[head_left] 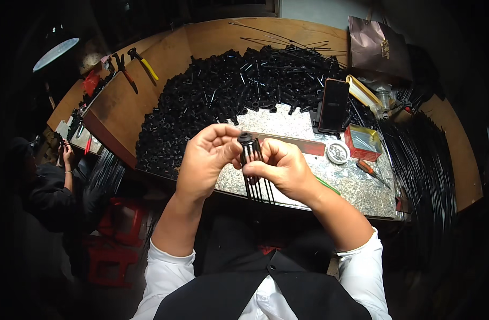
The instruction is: Assembling wire harnesses by inserting wires into plastic connectors and securing them using pliers and a crimping tool.
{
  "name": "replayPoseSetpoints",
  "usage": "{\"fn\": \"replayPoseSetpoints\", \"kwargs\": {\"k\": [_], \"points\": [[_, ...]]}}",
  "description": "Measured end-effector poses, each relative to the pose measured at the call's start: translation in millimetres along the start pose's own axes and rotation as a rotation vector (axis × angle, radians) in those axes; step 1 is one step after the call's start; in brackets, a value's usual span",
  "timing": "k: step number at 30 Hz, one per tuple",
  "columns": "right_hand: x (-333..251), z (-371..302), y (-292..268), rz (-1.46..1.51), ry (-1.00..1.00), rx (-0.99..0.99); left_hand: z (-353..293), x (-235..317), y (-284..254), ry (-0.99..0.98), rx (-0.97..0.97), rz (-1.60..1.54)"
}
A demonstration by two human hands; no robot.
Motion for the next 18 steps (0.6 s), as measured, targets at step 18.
{"fn": "replayPoseSetpoints", "kwargs": {"k": [18], "points": [[-1.2,4.5,27.1,-0.236,0.021,-0.052,-30.8,28.5,-9.4,0.044,-0.026,0.605]]}}
Point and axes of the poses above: each hand's wrist, its own z-axis towards the middle knuckle, its own y-axis out of the palm, x = y × z, the point moved 1 cm from there along z, towards the middle knuckle, and after that the axes turned 9 degrees about -x, right-handed, at the moved point
